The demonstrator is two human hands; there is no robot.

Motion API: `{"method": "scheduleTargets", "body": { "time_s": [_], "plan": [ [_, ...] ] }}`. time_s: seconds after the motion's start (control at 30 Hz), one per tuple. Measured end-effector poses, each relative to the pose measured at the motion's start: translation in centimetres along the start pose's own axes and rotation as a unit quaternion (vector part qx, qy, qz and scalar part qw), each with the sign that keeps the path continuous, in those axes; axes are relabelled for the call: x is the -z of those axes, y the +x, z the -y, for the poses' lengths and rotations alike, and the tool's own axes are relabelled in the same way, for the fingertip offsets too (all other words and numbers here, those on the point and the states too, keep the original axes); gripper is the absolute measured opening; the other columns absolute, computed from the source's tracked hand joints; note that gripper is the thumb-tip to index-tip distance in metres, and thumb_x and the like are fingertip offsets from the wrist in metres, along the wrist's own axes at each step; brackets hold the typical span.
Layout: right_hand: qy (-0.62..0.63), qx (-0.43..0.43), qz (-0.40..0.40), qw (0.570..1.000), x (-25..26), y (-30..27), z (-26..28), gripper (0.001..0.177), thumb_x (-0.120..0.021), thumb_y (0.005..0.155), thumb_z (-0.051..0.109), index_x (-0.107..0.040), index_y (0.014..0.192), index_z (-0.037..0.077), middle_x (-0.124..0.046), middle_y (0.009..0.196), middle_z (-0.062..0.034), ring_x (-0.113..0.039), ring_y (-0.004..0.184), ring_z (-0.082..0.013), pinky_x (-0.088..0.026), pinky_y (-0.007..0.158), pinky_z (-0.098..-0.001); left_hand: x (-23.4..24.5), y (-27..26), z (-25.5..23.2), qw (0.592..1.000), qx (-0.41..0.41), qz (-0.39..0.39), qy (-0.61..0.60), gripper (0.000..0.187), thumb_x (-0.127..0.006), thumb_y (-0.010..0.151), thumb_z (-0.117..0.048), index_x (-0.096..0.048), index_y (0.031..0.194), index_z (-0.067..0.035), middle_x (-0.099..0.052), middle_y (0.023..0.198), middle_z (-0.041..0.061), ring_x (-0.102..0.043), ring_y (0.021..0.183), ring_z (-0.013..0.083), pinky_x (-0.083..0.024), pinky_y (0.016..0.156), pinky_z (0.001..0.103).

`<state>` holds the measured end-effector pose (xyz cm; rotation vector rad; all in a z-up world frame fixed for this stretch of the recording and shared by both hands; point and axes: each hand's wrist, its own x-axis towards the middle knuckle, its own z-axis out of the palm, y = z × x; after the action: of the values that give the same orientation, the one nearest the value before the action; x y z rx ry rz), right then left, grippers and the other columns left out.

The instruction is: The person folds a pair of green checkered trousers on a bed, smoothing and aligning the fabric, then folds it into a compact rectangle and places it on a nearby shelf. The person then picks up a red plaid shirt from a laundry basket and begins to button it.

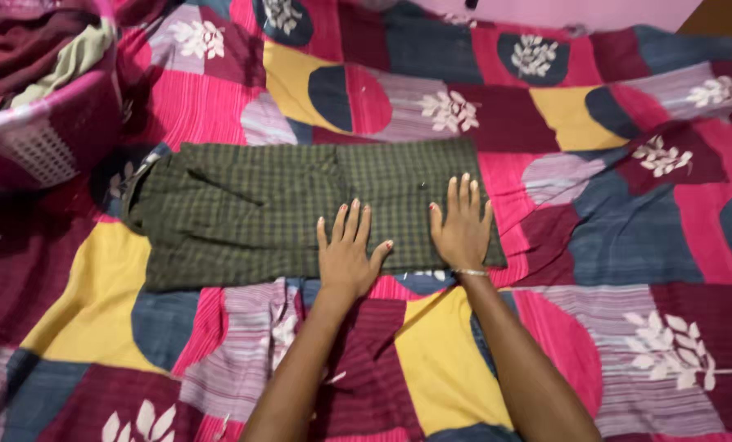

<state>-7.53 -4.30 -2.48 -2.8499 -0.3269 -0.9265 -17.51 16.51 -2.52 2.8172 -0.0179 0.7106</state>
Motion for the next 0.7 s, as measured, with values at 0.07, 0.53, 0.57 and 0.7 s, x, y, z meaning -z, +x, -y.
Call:
{"method": "scheduleTargets", "body": {
  "time_s": [0.07,0.53,0.57,0.7],
  "plan": [
    [0.010,0.000,-0.003,1.000,0.5,-0.2,0.1,0.066,-0.050,0.102,0.045,-0.045,0.155,0.006,-0.038,0.164,-0.0162,-0.034,0.151,-0.0329,-0.028,0.118,-0.0572,0.9,0.3,-0.7,1.000,0.000,-0.009,0.008,0.080,-0.048,0.094,-0.063,-0.043,0.153,-0.009,-0.039,0.160,0.012,-0.030,0.150,0.0304,-0.009,0.121,0.062],
    [0.176,-0.160,0.038,0.970,3.1,0.6,-6.3,0.045,-0.076,0.085,0.032,-0.068,0.122,0.008,-0.068,0.118,-0.0174,-0.063,0.114,-0.0371,-0.050,0.096,-0.0471,-5.6,12.5,-13.0,0.986,-0.040,0.008,-0.160,0.058,-0.058,0.096,-0.048,-0.053,0.145,-0.018,-0.033,0.153,0.032,-0.029,0.142,0.0456,-0.011,0.111,0.072],
    [0.182,-0.187,0.077,0.962,2.9,0.9,-7.3,0.043,-0.076,0.086,0.033,-0.070,0.119,0.008,-0.069,0.113,-0.0181,-0.066,0.108,-0.0368,-0.052,0.090,-0.0470,-6.6,13.3,-13.8,0.985,-0.047,0.022,-0.165,0.059,-0.059,0.095,-0.048,-0.052,0.145,-0.017,-0.031,0.154,0.032,-0.027,0.142,0.0457,-0.011,0.111,0.072],
    [0.211,-0.225,0.188,0.932,2.6,2.2,-10.6,0.042,-0.080,0.083,0.042,-0.075,0.104,0.007,-0.075,0.093,-0.0167,-0.072,0.089,-0.0361,-0.056,0.076,-0.0466,-7.5,16.1,-17.1,0.992,0.078,0.036,-0.096,0.069,-0.069,0.086,-0.052,-0.055,0.133,-0.003,-0.046,0.146,0.023,-0.039,0.141,0.0387,-0.028,0.111,0.062]
  ]
}}
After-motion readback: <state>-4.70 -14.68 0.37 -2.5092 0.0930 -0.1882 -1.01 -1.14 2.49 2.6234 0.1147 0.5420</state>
